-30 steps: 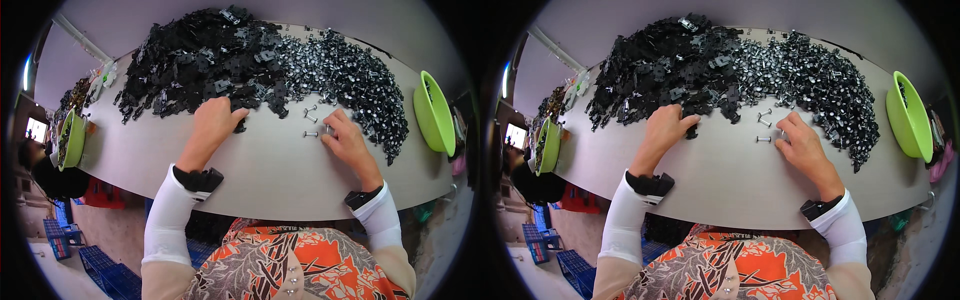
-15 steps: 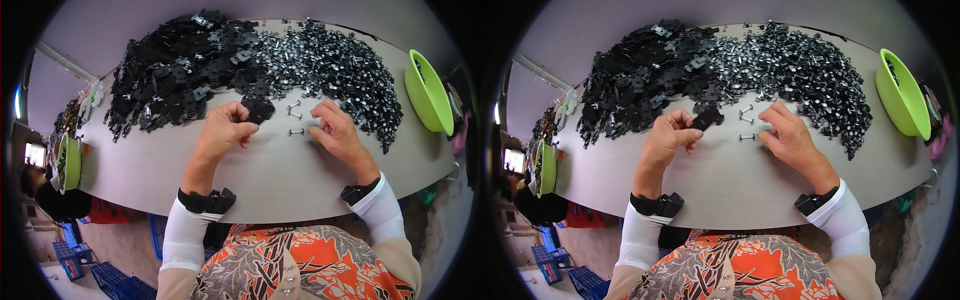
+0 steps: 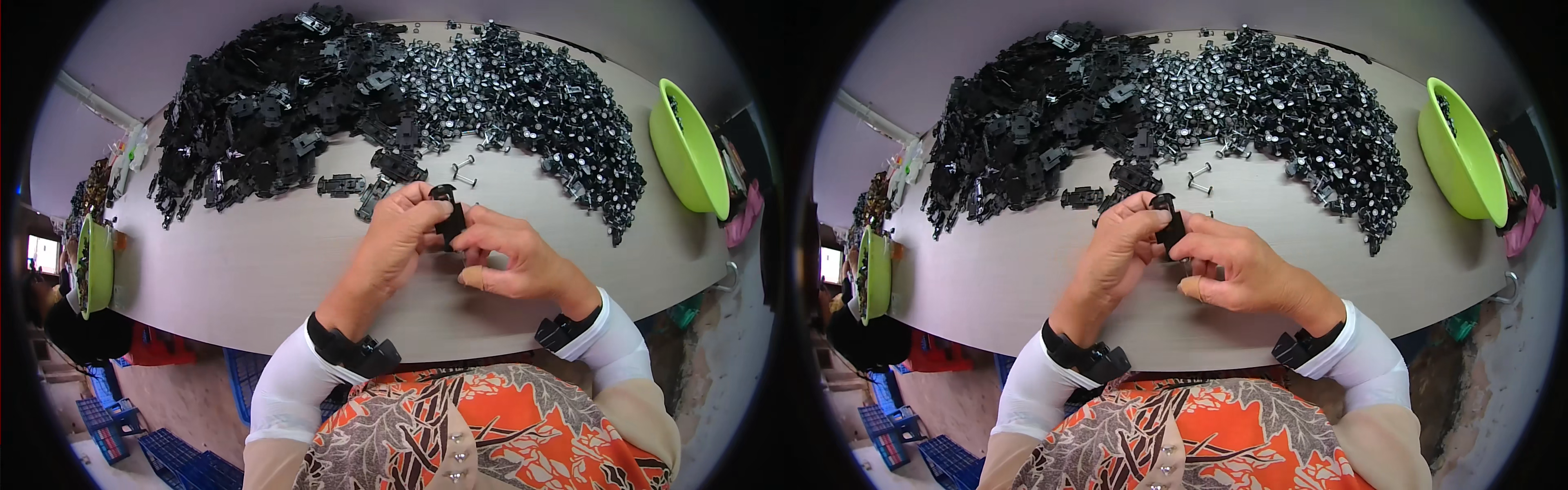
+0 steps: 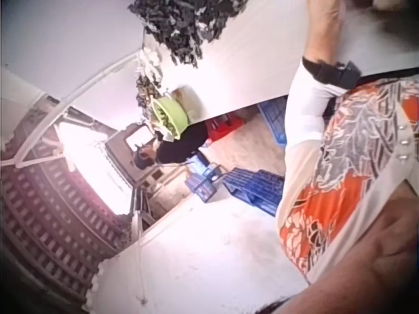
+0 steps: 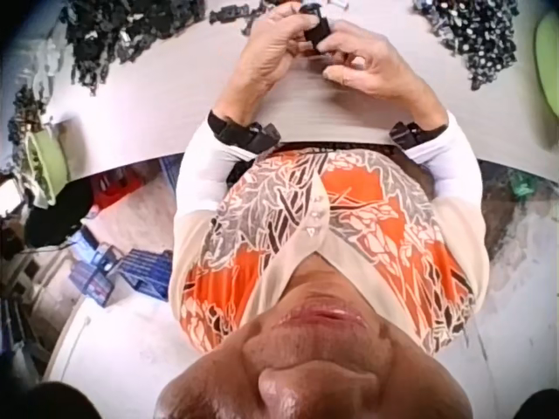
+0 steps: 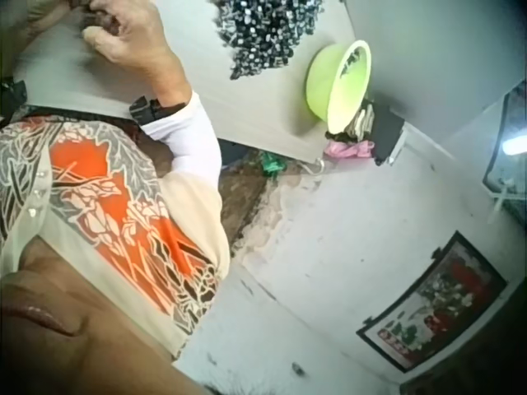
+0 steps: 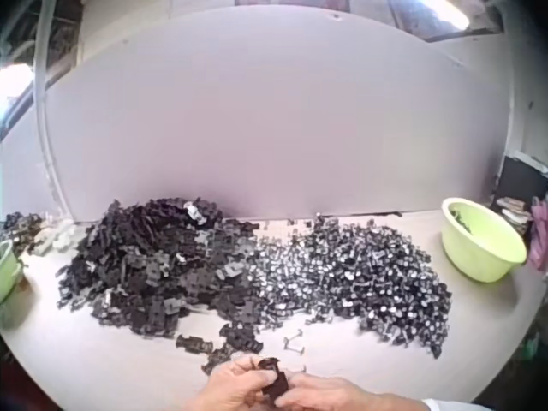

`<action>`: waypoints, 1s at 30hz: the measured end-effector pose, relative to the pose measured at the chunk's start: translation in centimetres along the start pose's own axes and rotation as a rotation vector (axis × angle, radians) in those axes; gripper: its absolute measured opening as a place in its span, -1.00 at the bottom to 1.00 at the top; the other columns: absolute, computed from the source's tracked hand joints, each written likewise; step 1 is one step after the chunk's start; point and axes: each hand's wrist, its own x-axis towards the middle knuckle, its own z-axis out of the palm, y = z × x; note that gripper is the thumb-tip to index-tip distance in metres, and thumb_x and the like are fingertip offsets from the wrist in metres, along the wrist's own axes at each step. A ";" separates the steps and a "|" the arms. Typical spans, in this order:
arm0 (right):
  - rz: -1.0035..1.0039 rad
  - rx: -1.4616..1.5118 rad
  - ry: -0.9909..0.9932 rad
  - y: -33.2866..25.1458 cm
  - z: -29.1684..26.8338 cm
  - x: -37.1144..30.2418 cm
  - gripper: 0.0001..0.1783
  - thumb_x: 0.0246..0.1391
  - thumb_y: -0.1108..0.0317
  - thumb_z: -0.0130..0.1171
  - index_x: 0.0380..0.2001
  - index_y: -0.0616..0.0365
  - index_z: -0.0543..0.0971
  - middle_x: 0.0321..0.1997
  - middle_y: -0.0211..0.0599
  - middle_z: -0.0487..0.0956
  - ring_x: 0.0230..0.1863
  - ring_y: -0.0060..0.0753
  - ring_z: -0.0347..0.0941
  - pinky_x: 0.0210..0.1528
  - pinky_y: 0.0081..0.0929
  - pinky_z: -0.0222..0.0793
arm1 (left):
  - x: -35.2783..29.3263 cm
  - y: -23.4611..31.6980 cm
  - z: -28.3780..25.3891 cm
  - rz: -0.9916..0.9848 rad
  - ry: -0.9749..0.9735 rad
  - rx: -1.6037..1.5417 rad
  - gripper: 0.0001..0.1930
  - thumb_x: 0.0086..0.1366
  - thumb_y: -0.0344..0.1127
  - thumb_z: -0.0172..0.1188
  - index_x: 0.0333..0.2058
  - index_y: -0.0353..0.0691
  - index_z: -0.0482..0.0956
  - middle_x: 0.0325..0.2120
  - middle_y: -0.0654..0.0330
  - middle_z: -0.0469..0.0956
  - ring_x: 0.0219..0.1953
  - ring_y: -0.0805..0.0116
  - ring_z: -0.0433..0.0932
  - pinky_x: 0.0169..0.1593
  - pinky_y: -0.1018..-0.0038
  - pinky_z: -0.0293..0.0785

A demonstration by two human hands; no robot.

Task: The person repeatedly picks up small black plastic components and metal bolts from a table, inserts the bolts into the plastic parts, and places the assembled units back on the table. The process is continuous and repetitive, with the person handling the parts one at a time.

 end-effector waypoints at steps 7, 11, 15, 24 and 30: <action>-0.096 -0.154 0.184 -0.6 -2.9 -0.1 -0.63 -0.22 0.65 0.27 -0.24 0.25 0.51 -0.21 -0.29 0.48 -0.40 -0.55 0.37 -0.40 -0.63 0.34 | -0.3 -0.1 -0.2 -0.117 -0.035 -0.055 -0.84 0.25 -0.27 0.20 -0.30 -0.22 0.49 -0.45 0.22 0.54 -0.48 0.27 0.64 -0.48 0.48 0.59; -0.194 -0.238 0.267 -0.7 -2.1 0.3 -0.58 -0.25 0.63 0.31 -0.21 0.22 0.51 -0.22 -0.27 0.50 -0.26 -0.40 0.44 -0.27 -0.51 0.39 | -0.4 -0.3 -0.2 -0.145 -0.107 0.044 -0.79 0.22 -0.22 0.26 -0.34 -0.26 0.54 -0.50 0.23 0.53 -0.63 0.43 0.54 -0.66 0.62 0.40; -0.287 -0.425 0.219 -0.7 -1.4 0.6 -0.53 -0.31 0.58 0.36 -0.20 0.21 0.51 -0.21 -0.25 0.52 -0.18 -0.15 0.46 -0.21 -0.38 0.43 | -0.1 -0.6 -0.6 -0.154 -0.137 0.028 -0.80 0.22 -0.24 0.28 -0.39 -0.26 0.54 -0.54 0.26 0.52 -0.68 0.56 0.44 -0.68 0.70 0.25; -0.248 -0.399 0.309 -0.6 0.0 0.4 -0.49 -0.33 0.61 0.37 -0.19 0.20 0.47 -0.23 -0.18 0.52 -0.23 -0.13 0.48 -0.24 -0.38 0.44 | -0.6 -0.7 0.0 -0.050 -0.143 0.125 -0.78 0.29 -0.18 0.20 -0.42 -0.20 0.50 -0.56 0.34 0.49 -0.68 0.66 0.28 -0.65 0.73 0.07; -0.179 -0.285 0.302 -0.5 0.2 0.2 -0.47 -0.29 0.63 0.36 -0.15 0.20 0.44 -0.23 -0.21 0.53 -0.25 -0.24 0.49 -0.25 -0.44 0.44 | -0.9 -0.2 0.0 -0.046 -0.184 0.130 -0.77 0.31 -0.17 0.12 -0.41 -0.21 0.45 -0.57 0.31 0.48 -0.70 0.65 0.31 -0.66 0.73 0.07</action>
